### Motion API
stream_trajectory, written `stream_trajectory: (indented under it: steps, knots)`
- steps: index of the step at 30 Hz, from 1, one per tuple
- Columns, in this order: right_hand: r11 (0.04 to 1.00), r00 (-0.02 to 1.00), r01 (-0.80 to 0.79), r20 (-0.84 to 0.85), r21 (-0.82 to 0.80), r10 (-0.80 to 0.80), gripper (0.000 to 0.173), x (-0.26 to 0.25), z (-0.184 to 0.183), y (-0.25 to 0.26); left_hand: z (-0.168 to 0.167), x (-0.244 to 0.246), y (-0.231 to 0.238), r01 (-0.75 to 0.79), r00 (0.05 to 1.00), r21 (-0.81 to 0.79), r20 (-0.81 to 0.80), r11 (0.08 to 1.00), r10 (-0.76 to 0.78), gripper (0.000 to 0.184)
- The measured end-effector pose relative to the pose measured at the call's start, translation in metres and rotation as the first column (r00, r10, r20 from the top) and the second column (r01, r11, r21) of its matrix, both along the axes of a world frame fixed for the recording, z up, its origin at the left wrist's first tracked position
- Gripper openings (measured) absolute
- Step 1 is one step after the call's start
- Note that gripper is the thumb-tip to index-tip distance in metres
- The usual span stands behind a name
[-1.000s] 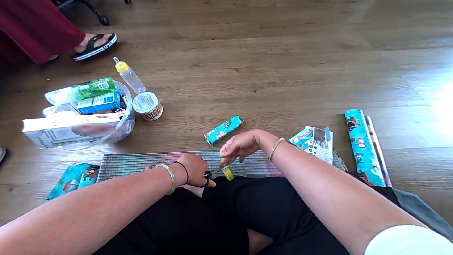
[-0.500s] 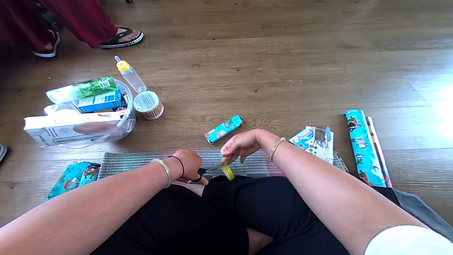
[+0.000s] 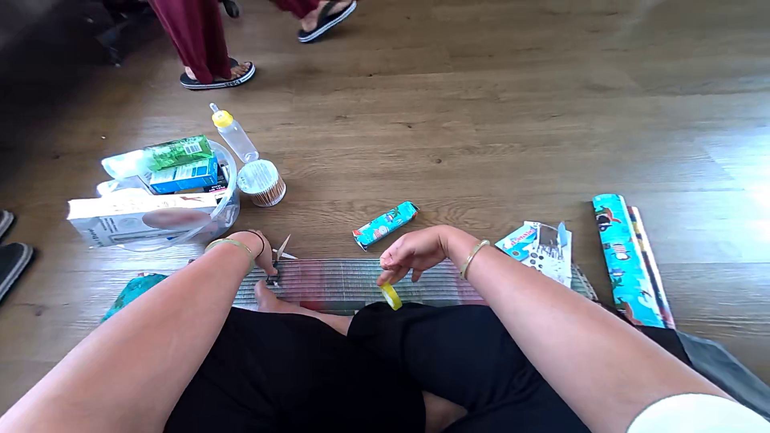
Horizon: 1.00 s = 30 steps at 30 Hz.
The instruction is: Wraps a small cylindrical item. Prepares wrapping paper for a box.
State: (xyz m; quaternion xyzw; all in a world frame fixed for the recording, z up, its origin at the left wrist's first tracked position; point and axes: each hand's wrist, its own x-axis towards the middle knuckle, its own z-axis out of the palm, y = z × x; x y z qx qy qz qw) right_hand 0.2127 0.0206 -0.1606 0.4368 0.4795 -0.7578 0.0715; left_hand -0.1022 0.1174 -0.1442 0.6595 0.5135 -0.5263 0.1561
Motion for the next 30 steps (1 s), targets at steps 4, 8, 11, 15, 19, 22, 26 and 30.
stream_trajectory:
  steps: [4,8,11,15,19,22,26,30]
  knots:
    - [1.000,1.000,0.004,-0.020,0.001,-0.004,0.031,0.001,-0.003,0.000,0.006,0.009,-0.003,-0.064,0.996,0.067,0.068,0.996,0.059,0.056]
    - [1.000,1.000,0.007,-0.004,0.011,-0.007,0.031,-0.001,-0.003,-0.002,-0.013,0.026,0.003,-0.096,0.973,0.369,0.229,0.924,0.009,0.041]
    - [0.998,1.000,-0.015,0.014,0.054,0.014,0.033,-0.007,0.003,-0.006,-0.023,0.060,0.000,-0.032,0.848,0.371,0.501,0.928,-0.171,0.045]
    - [0.997,0.999,-0.030,0.012,0.072,0.029,0.032,-0.007,-0.001,-0.005,-0.035,0.137,-0.010,-0.105,0.647,0.275,0.749,0.956,-0.144,0.075]
    - [0.997,1.000,0.017,0.012,0.069,-0.018,0.031,-0.003,-0.006,-0.005,-0.036,0.188,-0.017,-0.115,0.757,0.162,0.653,0.980,-0.020,0.109]
    - [0.998,0.999,0.033,-0.002,0.050,-0.032,0.033,0.004,-0.006,-0.001,-0.049,0.195,-0.019,-0.093,0.765,0.209,0.641,0.973,-0.065,0.096]
    - [0.996,0.999,0.042,-0.015,0.074,-0.041,0.032,0.003,-0.012,0.002,-0.062,0.190,-0.015,-0.133,0.702,0.243,0.707,0.961,-0.081,0.061]
    - [0.985,0.985,0.156,-0.080,0.066,-0.151,0.032,0.022,0.004,0.005,-0.058,0.171,-0.006,-0.367,0.490,0.088,0.864,0.926,0.113,0.057]
